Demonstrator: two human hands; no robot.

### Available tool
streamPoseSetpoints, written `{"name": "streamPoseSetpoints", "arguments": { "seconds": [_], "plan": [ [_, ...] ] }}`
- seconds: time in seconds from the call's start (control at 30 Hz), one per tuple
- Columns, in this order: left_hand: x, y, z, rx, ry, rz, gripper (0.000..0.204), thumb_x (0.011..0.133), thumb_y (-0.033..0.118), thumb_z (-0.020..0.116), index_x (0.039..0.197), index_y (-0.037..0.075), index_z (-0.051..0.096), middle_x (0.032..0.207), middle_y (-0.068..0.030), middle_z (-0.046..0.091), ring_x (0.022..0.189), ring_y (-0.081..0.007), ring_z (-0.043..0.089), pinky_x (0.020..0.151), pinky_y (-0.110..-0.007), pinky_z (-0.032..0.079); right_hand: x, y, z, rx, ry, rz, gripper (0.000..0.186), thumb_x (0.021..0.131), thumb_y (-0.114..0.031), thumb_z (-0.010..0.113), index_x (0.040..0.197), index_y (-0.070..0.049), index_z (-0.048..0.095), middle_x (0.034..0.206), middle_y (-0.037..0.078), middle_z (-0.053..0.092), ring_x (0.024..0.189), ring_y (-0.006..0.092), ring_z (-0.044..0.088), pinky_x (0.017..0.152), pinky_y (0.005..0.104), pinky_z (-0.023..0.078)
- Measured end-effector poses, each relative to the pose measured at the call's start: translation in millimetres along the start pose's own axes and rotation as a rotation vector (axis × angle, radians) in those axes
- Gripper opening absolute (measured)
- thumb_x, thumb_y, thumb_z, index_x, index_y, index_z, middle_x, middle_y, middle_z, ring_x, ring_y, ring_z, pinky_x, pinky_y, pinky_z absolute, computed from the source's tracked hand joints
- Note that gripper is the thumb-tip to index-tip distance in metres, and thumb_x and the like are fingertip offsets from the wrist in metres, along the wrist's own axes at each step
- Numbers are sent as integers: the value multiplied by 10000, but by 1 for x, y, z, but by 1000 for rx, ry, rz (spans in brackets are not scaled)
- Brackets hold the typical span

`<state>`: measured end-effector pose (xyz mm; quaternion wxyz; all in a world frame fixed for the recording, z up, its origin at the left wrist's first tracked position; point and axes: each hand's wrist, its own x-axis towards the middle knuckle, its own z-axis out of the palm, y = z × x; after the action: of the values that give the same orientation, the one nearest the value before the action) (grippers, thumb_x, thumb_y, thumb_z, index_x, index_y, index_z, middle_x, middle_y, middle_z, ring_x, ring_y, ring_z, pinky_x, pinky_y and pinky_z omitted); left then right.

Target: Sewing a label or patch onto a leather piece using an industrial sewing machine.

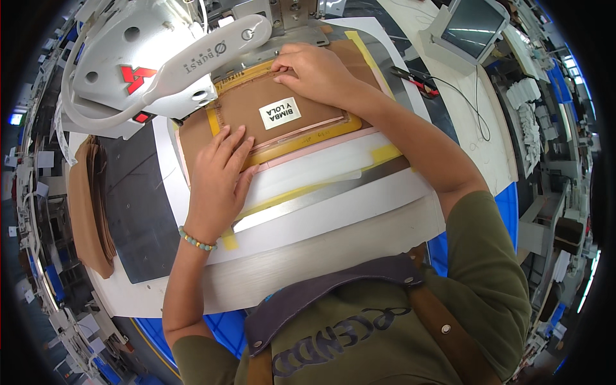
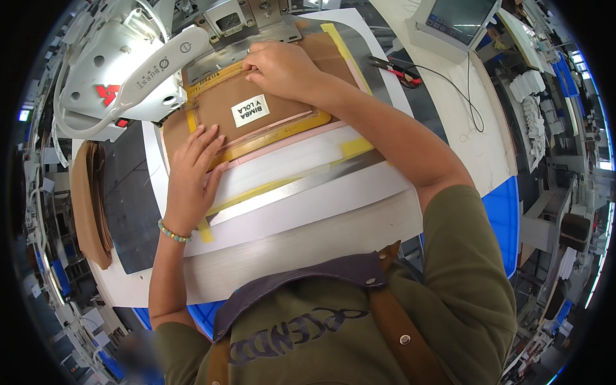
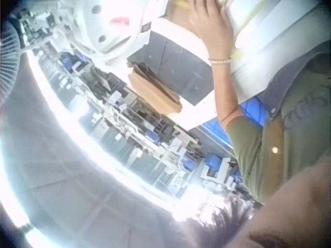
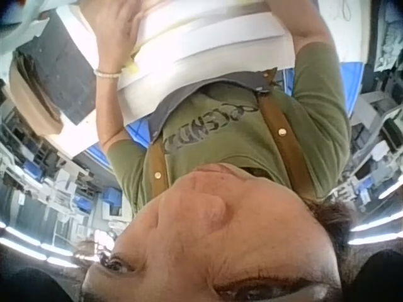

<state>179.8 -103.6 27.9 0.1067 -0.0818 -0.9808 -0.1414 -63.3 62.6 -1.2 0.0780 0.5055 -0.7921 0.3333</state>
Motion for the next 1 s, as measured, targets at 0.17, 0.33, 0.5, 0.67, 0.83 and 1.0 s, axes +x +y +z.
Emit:
{"name": "streamPoseSetpoints", "arguments": {
  "seconds": [0.17, 0.33, 0.5, 0.67, 0.83, 1.0],
  "plan": [
    [-16, -3, -7, 17, -16, -42, 435, 939, 170, 702, 1341, 18, 627, 1475, -143, 561, 1397, -378, 472, 1108, -477, 397, 7, 3, 10, -48, -18, 12, 118, 893, -191, 712, 894, -73, 721, 951, 62, 661, 932, 279, 655, 803, 419, 546],
    [-15, -5, -3, -1, -8, -46, 443, 939, 171, 706, 1350, 29, 623, 1485, -138, 556, 1411, -374, 462, 1113, -472, 391, 5, 9, 16, -157, 77, -146, 133, 912, -191, 704, 904, -63, 669, 969, 71, 634, 974, 281, 634, 792, 424, 543],
    [-10, -1, -2, -19, -23, -60, 451, 936, 142, 701, 1370, 52, 618, 1518, -104, 537, 1442, -338, 447, 1159, -458, 369, 10, 16, 9, -50, 155, -75, 148, 921, -186, 697, 887, -50, 648, 942, 95, 640, 948, 307, 635, 791, 433, 529],
    [-10, 2, -3, -5, -24, -60, 452, 938, 145, 701, 1372, 51, 619, 1525, -102, 533, 1441, -336, 449, 1151, -453, 374, 8, 13, -6, 53, 136, 56, 139, 932, -182, 673, 888, -51, 660, 920, 100, 644, 936, 317, 638, 797, 430, 521],
    [-8, 4, -2, -5, -5, -35, 465, 935, 174, 712, 1368, 37, 616, 1506, -128, 541, 1407, -360, 473, 1121, -463, 384, 3, 5, 8, -52, 12, -71, 144, 923, -182, 673, 847, -60, 673, 955, 71, 646, 976, 283, 643, 822, 426, 546],
    [-4, 1, -1, -21, -7, -38, 479, 931, 175, 713, 1375, 31, 607, 1501, -143, 540, 1408, -359, 474, 1127, -468, 382, 7, 8, 19, -193, 55, -182, 125, 899, -162, 692, 878, -46, 651, 963, 83, 630, 975, 290, 639, 813, 422, 564]
  ]
}}
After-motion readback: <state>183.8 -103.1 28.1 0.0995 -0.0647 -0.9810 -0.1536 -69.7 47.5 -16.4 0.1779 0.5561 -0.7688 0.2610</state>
